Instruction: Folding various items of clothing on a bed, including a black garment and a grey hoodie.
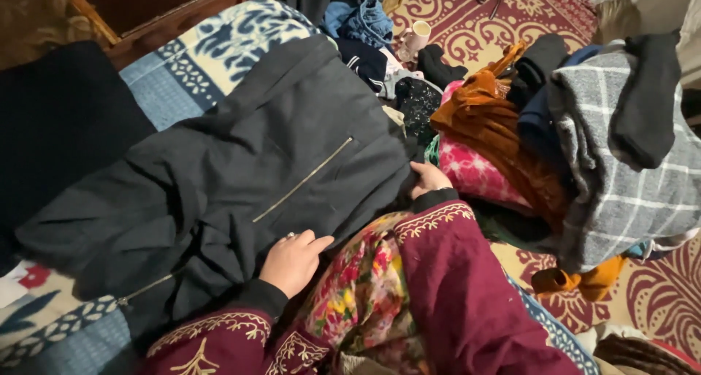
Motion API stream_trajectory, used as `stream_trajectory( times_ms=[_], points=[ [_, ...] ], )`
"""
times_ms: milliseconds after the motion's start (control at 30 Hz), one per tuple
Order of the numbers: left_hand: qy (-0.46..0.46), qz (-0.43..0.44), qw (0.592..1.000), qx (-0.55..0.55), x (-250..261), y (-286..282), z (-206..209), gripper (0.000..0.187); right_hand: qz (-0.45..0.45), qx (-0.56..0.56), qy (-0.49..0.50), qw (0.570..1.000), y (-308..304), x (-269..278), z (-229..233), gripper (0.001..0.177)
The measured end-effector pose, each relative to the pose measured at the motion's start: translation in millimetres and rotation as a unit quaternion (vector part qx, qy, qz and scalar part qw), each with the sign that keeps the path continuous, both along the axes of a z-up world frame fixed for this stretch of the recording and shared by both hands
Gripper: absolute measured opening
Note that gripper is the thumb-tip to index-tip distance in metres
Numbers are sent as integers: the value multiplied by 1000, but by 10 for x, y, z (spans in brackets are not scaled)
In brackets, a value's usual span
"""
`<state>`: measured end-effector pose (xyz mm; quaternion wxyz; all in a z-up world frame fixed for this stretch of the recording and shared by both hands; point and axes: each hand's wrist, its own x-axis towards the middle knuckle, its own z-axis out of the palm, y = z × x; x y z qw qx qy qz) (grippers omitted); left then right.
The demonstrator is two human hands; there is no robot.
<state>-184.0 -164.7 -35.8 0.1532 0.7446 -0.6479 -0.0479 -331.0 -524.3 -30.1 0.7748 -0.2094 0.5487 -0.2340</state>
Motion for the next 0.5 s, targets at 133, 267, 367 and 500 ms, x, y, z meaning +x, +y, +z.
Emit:
stream_trajectory(
  times_ms=[133, 267, 367, 500],
  points=[
    [35, -2, 999, 20, -41, 50, 25, 40, 163, -125, 170, 964, -573, -333, -814, 58],
    [58, -3, 998, 39, -54, 63, -16, 40, 594, -418, 517, 454, -743, -513, -819, 55],
    [76, -6, 996, 48, -24, 37, 12, 41, 372, -400, 370, 752, -1147, -551, -1809, 55],
    [84, -12, 993, 84, 29, 42, -90, 41, 427, -372, 504, 653, -990, -529, -1580, 54]
  ],
)
